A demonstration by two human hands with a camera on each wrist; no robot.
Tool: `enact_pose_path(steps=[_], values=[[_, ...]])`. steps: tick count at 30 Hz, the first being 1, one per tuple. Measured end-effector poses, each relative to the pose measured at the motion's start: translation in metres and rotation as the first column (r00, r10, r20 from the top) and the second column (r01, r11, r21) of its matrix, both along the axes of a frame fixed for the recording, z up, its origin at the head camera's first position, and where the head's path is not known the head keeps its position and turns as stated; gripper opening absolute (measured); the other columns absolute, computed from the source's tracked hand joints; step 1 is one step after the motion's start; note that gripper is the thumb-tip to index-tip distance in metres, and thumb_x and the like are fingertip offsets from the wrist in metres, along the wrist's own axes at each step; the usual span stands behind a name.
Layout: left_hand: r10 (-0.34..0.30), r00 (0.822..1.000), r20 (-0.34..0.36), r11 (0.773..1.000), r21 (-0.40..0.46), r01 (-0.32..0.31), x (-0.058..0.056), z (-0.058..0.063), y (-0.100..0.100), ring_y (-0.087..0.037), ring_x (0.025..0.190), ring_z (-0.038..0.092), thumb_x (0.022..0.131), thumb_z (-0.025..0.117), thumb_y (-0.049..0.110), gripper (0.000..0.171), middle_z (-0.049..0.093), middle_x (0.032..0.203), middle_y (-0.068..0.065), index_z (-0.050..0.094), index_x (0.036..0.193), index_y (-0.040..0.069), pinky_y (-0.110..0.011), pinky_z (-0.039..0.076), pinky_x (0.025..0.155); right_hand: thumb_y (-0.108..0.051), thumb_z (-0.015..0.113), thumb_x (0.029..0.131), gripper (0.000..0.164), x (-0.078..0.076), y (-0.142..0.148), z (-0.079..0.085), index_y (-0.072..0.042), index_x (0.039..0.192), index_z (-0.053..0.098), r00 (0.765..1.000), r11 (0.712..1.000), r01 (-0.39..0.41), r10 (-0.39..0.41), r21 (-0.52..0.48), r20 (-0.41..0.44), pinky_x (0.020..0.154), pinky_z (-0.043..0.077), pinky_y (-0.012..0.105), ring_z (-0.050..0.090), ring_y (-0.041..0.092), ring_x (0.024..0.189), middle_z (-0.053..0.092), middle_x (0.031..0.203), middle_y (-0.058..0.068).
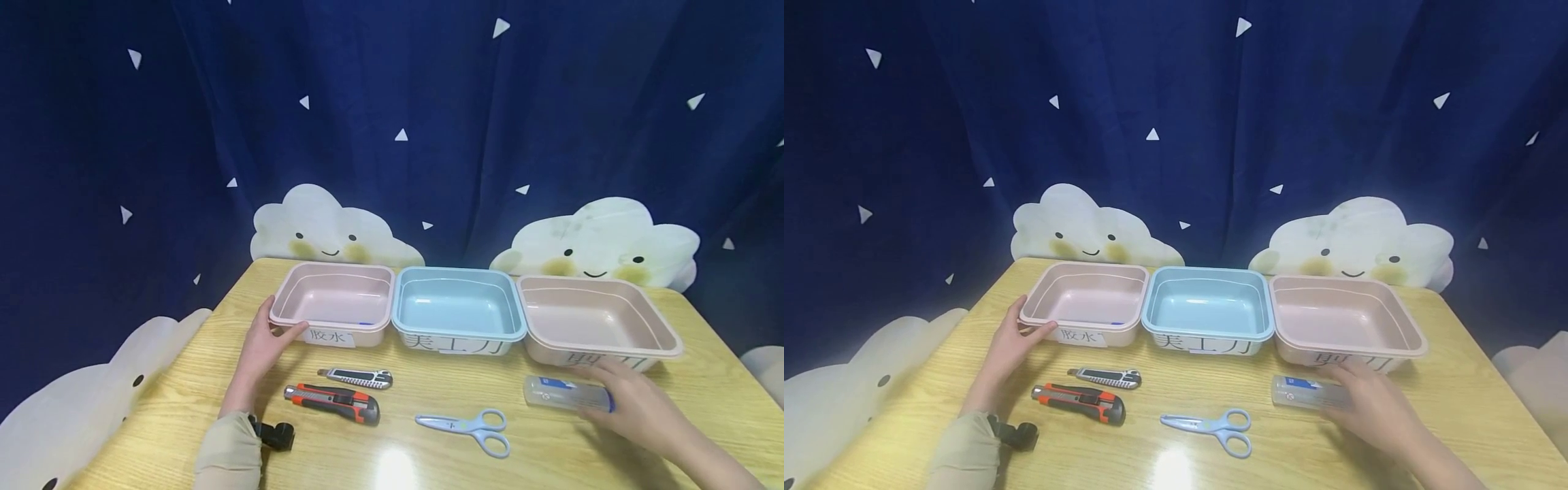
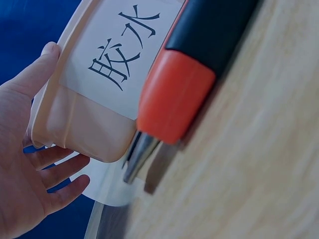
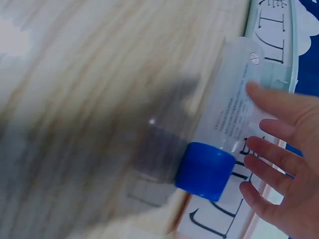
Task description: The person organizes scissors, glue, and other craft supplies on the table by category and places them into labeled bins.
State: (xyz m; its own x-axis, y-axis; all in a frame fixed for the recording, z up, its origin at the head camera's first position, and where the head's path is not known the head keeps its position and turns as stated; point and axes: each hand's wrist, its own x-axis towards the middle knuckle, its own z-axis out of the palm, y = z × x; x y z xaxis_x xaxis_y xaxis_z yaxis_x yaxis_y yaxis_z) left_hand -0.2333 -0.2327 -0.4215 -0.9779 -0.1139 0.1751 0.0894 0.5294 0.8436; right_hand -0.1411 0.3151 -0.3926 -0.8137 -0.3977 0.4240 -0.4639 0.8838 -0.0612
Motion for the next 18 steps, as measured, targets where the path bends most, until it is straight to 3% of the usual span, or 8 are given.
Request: enact_pose_path(steps=[3,8,11,18], values=[[-0.001,1.0,-0.004,1.0,0.001,0.001,0.0,0.0,0.0,-0.035,0.115,0.046,0.077,0.07,0.041,0.09,0.039,0.135,-0.019,0.018,0.144,0.01,-0.048,0.042,0.096,-0.026,0.085,0.051,0.055,0.0,0.006,-0.006,-0.013,0.101,0.066,0.999,1.0,0.004,-0.004,0.01,0.038,0.071,0.049,0.042,0.058,0.02,0.085,0.06,0.093,-0.003],[0.005,1.0,-0.003,1.0,0.0,-0.005,-0.001,-0.002,0.0,-0.035,0.116,0.045,0.076,0.071,0.041,0.091,0.037,0.136,-0.019,0.018,0.144,0.01,-0.047,0.042,0.097,-0.024,0.085,0.052,0.059,-0.001,0.011,-0.015,-0.01,0.105,0.064,0.993,0.999,0.028,-0.026,-0.017,0.116,0.076,0.046,0.05,0.057,0.031,0.093,0.061,0.102,0.007],[0.007,1.0,0.004,1.0,-0.002,-0.007,-0.001,-0.002,-0.001,-0.035,0.117,0.045,0.076,0.071,0.042,0.091,0.037,0.136,-0.018,0.018,0.144,0.011,-0.046,0.042,0.097,-0.025,0.085,0.051,0.06,-0.002,0.012,-0.02,-0.009,0.105,0.064,0.993,0.999,0.033,-0.029,-0.029,0.111,0.075,0.046,0.051,0.057,0.033,0.094,0.061,0.103,0.01],[0.011,1.0,0.006,1.0,-0.008,-0.011,-0.001,-0.002,-0.001,-0.034,0.116,0.045,0.076,0.07,0.043,0.092,0.037,0.136,-0.018,0.018,0.144,0.012,-0.046,0.042,0.097,-0.021,0.085,0.044,0.058,-0.008,0.013,-0.031,-0.011,0.097,0.065,1.0,1.0,0.008,-0.007,0.008,-0.011,0.069,0.049,0.046,0.059,0.025,0.083,0.06,0.094,0.003]])
